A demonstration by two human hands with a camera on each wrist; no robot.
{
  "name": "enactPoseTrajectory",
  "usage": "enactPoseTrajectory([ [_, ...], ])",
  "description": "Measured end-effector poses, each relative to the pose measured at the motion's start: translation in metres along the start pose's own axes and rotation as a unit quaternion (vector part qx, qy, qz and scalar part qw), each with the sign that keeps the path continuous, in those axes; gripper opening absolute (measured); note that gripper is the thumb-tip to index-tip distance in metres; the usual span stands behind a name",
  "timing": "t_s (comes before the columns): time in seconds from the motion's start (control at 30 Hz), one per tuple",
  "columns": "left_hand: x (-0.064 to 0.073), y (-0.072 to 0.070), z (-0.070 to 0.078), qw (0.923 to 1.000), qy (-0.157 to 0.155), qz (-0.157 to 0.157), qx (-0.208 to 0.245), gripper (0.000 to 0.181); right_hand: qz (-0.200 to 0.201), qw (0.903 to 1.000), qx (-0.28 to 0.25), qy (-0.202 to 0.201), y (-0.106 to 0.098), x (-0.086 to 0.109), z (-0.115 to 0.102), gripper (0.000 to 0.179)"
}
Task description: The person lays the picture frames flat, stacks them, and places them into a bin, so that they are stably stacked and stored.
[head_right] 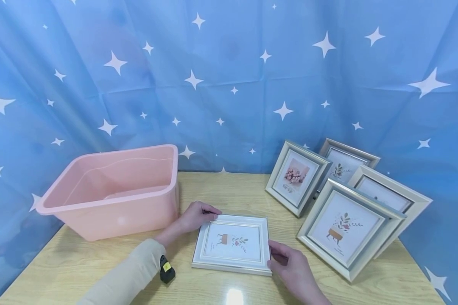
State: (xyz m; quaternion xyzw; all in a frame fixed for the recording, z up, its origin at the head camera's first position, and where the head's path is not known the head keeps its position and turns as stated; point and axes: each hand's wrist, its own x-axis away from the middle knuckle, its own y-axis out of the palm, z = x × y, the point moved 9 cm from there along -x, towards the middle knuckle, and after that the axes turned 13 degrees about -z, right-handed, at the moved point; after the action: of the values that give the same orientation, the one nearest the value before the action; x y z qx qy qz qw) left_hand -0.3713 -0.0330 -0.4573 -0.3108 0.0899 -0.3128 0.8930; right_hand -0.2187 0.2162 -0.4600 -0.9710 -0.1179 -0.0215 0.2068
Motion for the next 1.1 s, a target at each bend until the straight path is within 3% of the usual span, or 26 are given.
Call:
enactPoseTrajectory([
  [0.33,0.001,0.000,0.001,1.0000,0.003,0.006,-0.003,0.015,-0.007,1.0000,0.003,-0.007,0.000,0.001,-0.001,0.051],
  [0.63,-0.002,0.001,-0.001,0.9999,-0.013,-0.001,-0.002,0.016,-0.024,0.9995,0.015,-0.017,-0.002,-0.001,-0.002,0.053],
  [0.77,-0.002,0.003,-0.002,0.9998,-0.020,-0.006,0.000,0.017,-0.063,0.9966,0.027,-0.046,-0.002,-0.001,-0.007,0.059],
  [0.9,-0.001,0.003,-0.002,0.9998,-0.020,-0.008,0.000,0.017,-0.087,0.9896,0.083,-0.079,-0.009,0.002,-0.019,0.062],
  [1.1,0.001,0.001,-0.002,0.9998,-0.019,-0.010,-0.003,0.017,-0.077,0.9747,0.140,-0.156,-0.038,0.012,-0.051,0.063],
])
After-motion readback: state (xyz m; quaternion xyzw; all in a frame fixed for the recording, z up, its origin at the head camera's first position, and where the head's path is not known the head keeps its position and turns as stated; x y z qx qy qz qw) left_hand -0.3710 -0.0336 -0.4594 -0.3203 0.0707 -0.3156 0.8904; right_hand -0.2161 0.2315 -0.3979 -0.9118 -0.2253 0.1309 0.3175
